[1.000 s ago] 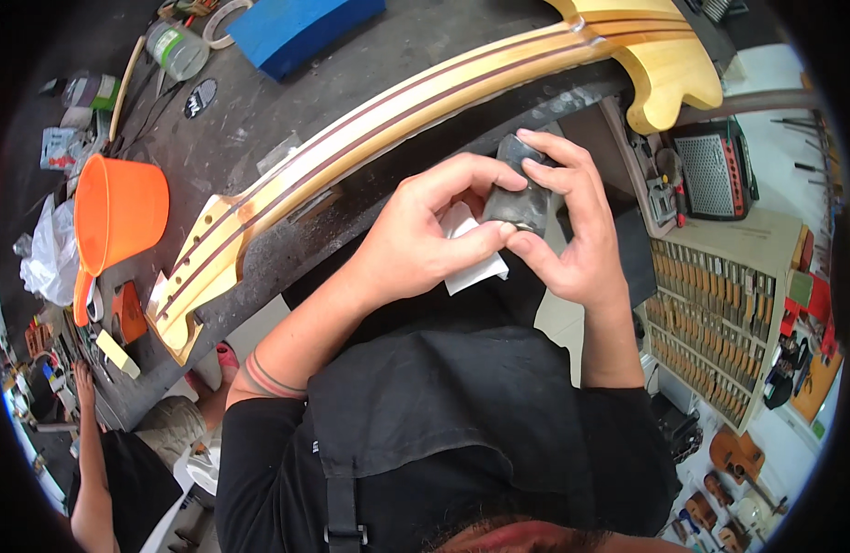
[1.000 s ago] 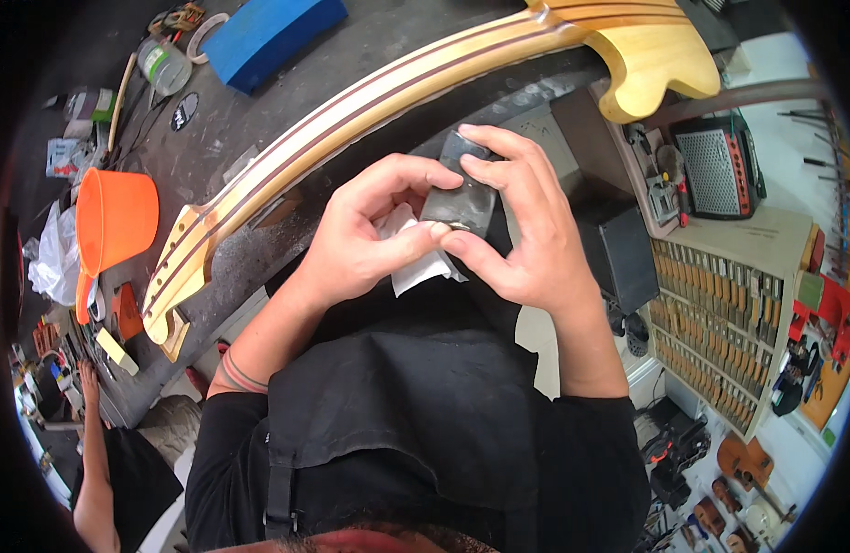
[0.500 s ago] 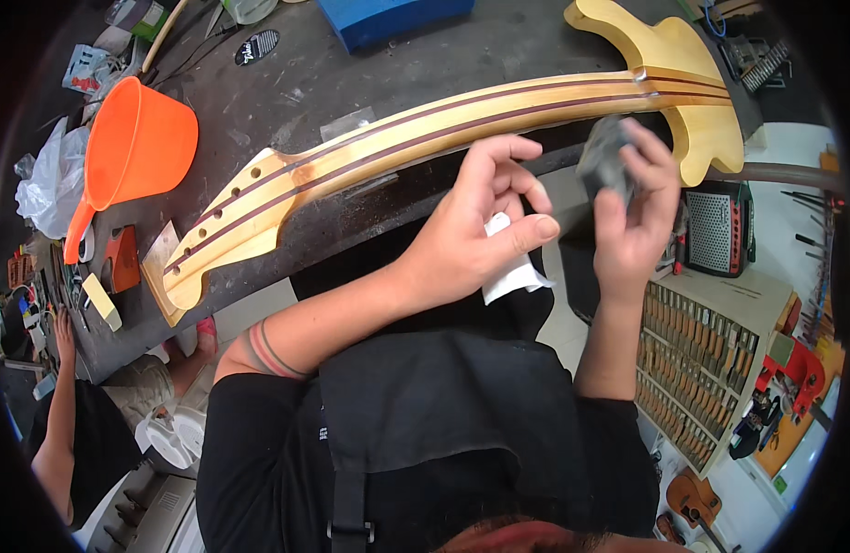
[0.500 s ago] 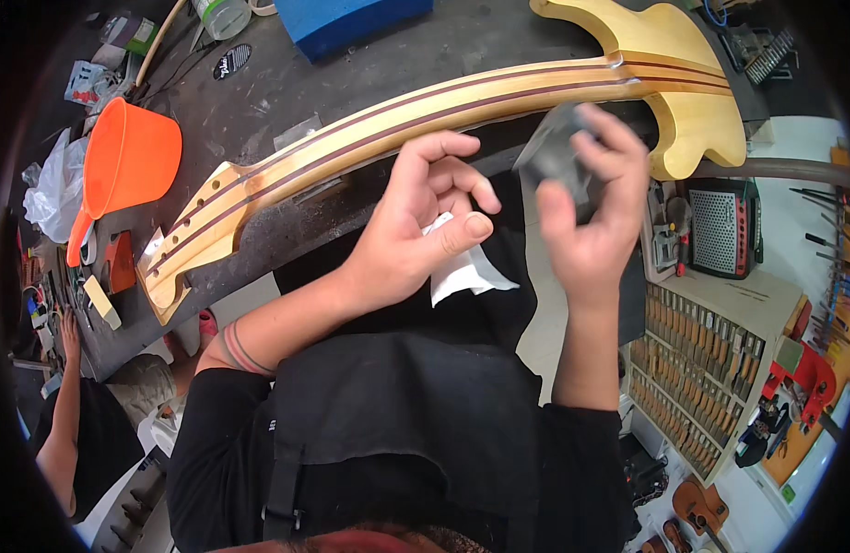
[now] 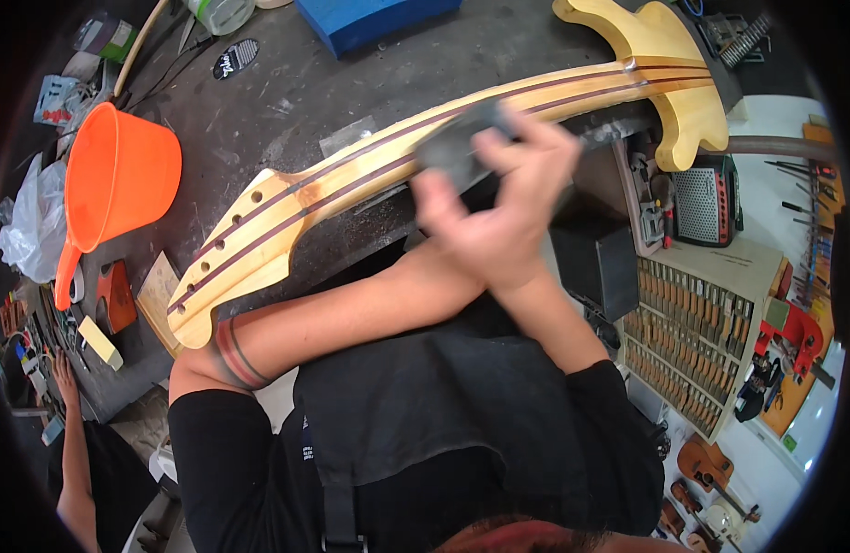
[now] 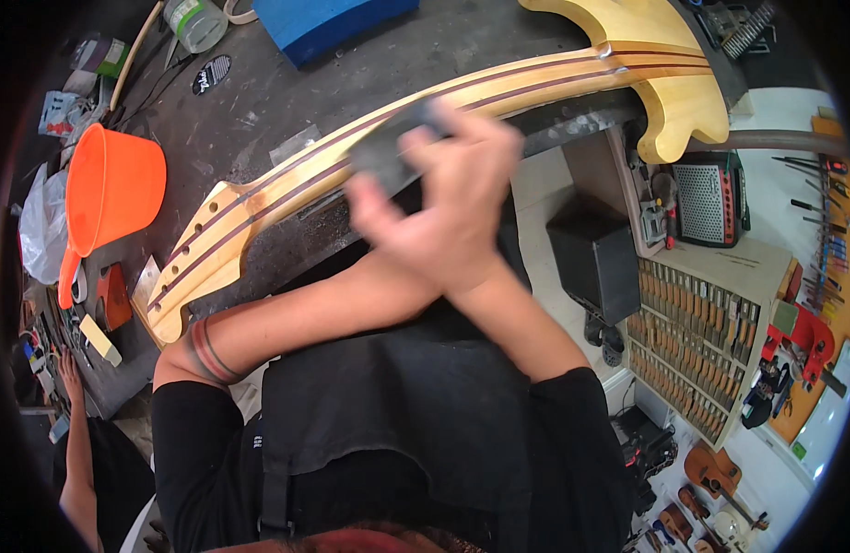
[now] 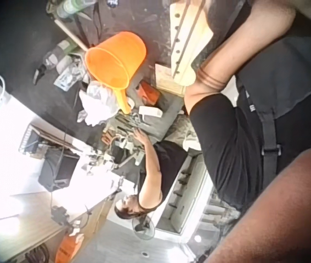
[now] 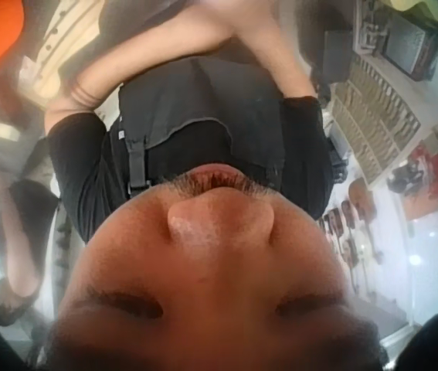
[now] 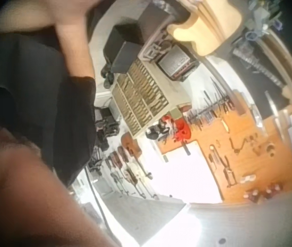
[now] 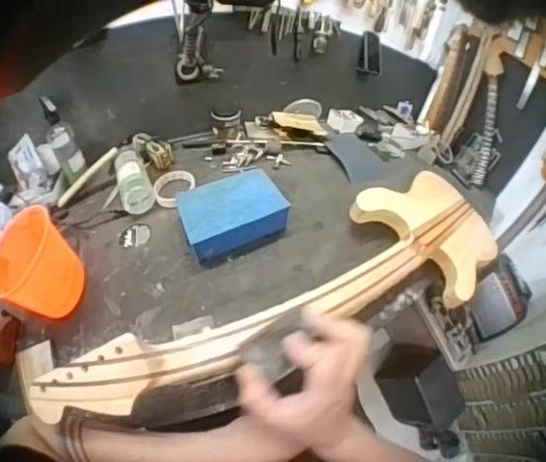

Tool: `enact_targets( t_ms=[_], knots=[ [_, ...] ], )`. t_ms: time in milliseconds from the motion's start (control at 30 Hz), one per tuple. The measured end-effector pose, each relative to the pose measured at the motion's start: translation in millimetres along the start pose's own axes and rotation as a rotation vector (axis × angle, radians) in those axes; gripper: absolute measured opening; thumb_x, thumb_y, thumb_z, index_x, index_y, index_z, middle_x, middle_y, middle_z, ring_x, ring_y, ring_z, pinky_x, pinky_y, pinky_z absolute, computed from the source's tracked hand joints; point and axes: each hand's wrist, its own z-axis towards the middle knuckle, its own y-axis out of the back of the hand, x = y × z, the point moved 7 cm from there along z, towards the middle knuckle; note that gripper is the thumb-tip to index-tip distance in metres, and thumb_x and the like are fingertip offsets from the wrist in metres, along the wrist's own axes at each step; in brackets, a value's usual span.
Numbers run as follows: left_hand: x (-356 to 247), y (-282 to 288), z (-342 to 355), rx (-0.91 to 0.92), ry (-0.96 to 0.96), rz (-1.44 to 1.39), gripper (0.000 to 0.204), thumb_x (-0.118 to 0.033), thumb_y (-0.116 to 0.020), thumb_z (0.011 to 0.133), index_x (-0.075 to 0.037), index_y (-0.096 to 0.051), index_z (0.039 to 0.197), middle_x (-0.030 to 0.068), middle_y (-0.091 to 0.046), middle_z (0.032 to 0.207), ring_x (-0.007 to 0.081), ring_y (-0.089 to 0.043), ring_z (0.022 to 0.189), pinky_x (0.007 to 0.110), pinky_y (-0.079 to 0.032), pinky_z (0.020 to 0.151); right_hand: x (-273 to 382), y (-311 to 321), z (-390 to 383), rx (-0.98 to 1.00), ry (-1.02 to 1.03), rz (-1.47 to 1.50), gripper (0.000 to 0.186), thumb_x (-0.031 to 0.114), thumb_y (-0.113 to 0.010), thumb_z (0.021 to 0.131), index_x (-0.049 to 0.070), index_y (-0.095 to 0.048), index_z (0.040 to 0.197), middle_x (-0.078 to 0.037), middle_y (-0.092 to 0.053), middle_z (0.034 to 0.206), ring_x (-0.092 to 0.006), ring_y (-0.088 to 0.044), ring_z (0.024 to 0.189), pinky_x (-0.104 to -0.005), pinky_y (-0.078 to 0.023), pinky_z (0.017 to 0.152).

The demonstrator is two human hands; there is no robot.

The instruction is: The person sands the back of a guitar neck and the headstock using a sanding block, then wipes the dust away with a white cloth.

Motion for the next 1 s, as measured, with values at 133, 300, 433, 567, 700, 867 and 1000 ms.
enact_targets(
  t_ms=[133,300,433,567,700,867,1000],
  knots=[
    [-17.9,13.8,-1.6,0.229,-0.010,0.218,0.022,-0.011,-0.070,0.096,-0.004,-0.078,0.115,0.0180,-0.077,0.107,0.0341,-0.080,0.097,0.045,-0.066,0.084,-28.1,3.4,14.0,-0.075,-0.050,-0.097,0.052,0.024,-0.095,0.084,0.004,-0.064,0.120,-0.024,-0.060,0.136,-0.0391,-0.057,0.128,-0.0511,-0.046,0.112],
    [-12.3,-3.6,-16.2,0.471,0.003,0.347,0.022,-0.012,-0.074,0.090,-0.005,-0.080,0.110,0.0147,-0.076,0.101,0.0291,-0.081,0.090,0.042,-0.065,0.077,-66.4,14.3,8.3,-0.174,-0.107,-0.197,0.041,0.017,-0.090,0.087,0.004,-0.063,0.115,-0.021,-0.054,0.130,-0.0407,-0.056,0.127,-0.0542,-0.048,0.107],
    [-0.5,9.7,-7.4,-0.014,0.075,-0.022,0.017,-0.014,-0.073,0.093,-0.006,-0.082,0.106,0.0136,-0.077,0.098,0.0288,-0.082,0.091,0.042,-0.065,0.072,-10.3,1.6,9.0,-0.073,-0.058,-0.067,0.041,0.020,-0.090,0.086,0.007,-0.069,0.119,-0.021,-0.054,0.130,-0.0399,-0.055,0.127,-0.0527,-0.047,0.108],
    [-15.1,6.5,-12.1,0.473,0.070,0.326,0.030,-0.012,-0.073,0.092,-0.006,-0.081,0.120,0.0144,-0.076,0.107,0.0293,-0.079,0.100,0.044,-0.066,0.083,-126.9,46.8,12.1,-0.258,-0.278,-0.134,0.042,0.019,-0.090,0.086,0.007,-0.070,0.120,-0.020,-0.053,0.128,-0.0373,-0.052,0.125,-0.0520,-0.046,0.109],
    [11.0,-23.9,-21.5,0.125,-0.013,0.209,0.025,-0.012,-0.073,0.092,-0.005,-0.080,0.116,0.0148,-0.075,0.107,0.0291,-0.079,0.102,0.042,-0.066,0.078,-15.7,-5.9,9.3,-0.058,-0.025,-0.031,0.045,0.031,-0.092,0.080,0.013,-0.076,0.117,-0.021,-0.059,0.138,-0.0391,-0.053,0.127,-0.0545,-0.044,0.110],
    [-10.7,14.5,-7.9,0.391,0.106,0.282,0.036,-0.010,-0.074,0.090,-0.001,-0.076,0.125,0.0161,-0.075,0.110,0.0316,-0.077,0.102,0.045,-0.066,0.081,-95.3,27.6,18.8,-0.135,-0.083,-0.244,0.043,0.022,-0.090,0.087,0.007,-0.070,0.122,-0.019,-0.060,0.128,-0.0381,-0.055,0.124,-0.0545,-0.044,0.108],
    [-9.3,8.7,-8.6,0.293,0.043,0.248,0.029,-0.010,-0.074,0.090,-0.002,-0.076,0.118,0.0153,-0.074,0.108,0.0306,-0.077,0.099,0.044,-0.066,0.079,-57.9,8.9,14.9,-0.125,-0.072,-0.190,0.046,0.028,-0.092,0.085,0.009,-0.072,0.122,-0.021,-0.059,0.131,-0.0386,-0.052,0.125,-0.0562,-0.043,0.108]
  ],
)
